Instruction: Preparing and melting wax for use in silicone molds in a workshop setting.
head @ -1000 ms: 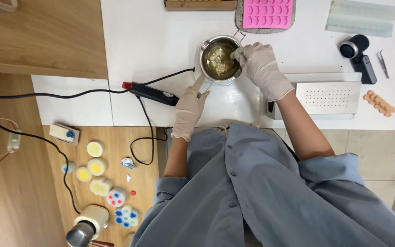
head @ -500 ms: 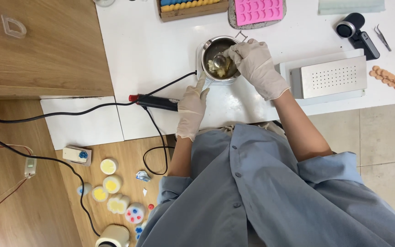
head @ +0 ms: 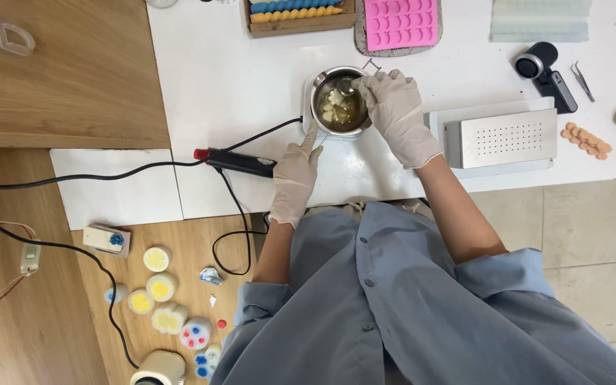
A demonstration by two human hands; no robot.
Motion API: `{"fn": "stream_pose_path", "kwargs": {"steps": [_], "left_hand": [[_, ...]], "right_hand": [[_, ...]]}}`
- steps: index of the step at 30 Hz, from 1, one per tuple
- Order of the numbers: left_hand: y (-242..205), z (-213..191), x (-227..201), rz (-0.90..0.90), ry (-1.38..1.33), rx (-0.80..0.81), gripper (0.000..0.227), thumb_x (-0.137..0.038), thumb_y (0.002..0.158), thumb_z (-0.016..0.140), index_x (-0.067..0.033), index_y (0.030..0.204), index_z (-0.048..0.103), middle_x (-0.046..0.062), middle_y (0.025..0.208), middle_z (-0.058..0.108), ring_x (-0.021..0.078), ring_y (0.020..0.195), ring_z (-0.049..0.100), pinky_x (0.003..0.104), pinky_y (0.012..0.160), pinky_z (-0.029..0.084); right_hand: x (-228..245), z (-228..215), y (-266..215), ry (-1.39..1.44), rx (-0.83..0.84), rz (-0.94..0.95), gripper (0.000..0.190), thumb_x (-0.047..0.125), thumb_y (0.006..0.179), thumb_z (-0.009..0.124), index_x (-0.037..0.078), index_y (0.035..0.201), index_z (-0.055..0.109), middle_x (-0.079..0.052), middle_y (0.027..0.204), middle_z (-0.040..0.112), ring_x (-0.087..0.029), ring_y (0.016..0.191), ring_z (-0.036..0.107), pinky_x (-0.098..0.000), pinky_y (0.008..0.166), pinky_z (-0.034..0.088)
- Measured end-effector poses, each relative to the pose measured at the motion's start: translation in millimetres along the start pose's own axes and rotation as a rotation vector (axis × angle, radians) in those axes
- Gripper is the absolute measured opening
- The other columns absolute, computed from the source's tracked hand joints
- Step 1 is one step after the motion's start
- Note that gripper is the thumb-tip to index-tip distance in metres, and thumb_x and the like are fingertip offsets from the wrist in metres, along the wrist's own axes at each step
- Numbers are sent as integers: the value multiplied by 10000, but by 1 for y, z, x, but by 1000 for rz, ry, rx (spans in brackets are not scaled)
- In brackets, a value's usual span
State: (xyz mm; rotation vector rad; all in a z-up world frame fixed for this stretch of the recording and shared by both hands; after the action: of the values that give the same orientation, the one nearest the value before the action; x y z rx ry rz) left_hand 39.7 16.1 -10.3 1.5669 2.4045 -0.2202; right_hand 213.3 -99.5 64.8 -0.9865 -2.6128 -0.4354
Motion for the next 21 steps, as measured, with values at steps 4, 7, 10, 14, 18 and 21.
{"fn": "stream_pose_path", "kwargs": {"steps": [4,7,10,14,18,21], "left_hand": [[2,-13,-6,-46,6,27,557,-392,1017,607,-270,1544,473,88,772,584,249,555,612,386,504,520],[-1,-22,-11,-80,-98,26,547,-367,1020,607,-266,1542,479,101,790,601,262,587,619,392,535,525],[-2,-34,-16,-49,-130,-8,555,-344,1038,594,-243,1566,455,108,803,605,279,627,626,400,567,526],[1,-29,-20,-66,-68,23,569,-344,1032,610,-252,1566,435,117,789,604,285,599,631,406,541,525],[2,-24,-18,-106,-76,80,573,-350,1033,613,-271,1568,424,115,776,594,272,573,627,404,526,524],[2,-24,-19,-111,-44,62,600,-364,1011,613,-286,1574,419,110,757,582,272,562,614,403,508,516]], "right_hand": [[-10,15,-10,-16,12,-34,137,138,977,633,121,987,769,-57,911,749,-288,841,627,-444,747,472],[-6,6,-12,152,65,-18,153,123,984,628,150,1009,776,-47,907,742,-282,832,602,-441,765,468],[1,-8,-9,160,30,-46,222,90,957,618,151,1092,783,-57,907,729,-286,803,577,-442,745,458],[-15,-3,-15,182,31,-21,267,80,945,603,147,1149,761,-51,875,699,-275,804,574,-420,757,460],[-14,-11,-13,84,-30,-26,220,125,1010,621,177,1165,769,-53,845,685,-274,797,575,-415,741,440],[-2,-20,-5,-28,-74,-87,230,145,1012,623,170,1190,766,-51,879,696,-269,802,584,-413,731,435]]}}
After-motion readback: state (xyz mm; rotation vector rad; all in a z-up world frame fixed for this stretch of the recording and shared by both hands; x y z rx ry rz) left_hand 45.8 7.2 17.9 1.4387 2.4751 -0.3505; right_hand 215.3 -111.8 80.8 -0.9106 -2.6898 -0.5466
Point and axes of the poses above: each hand's wrist, its own y-axis towards the middle knuckle, its own z-axis out of the palm, x = y × z, the point moved 8 cm from there along y, towards the middle knuckle
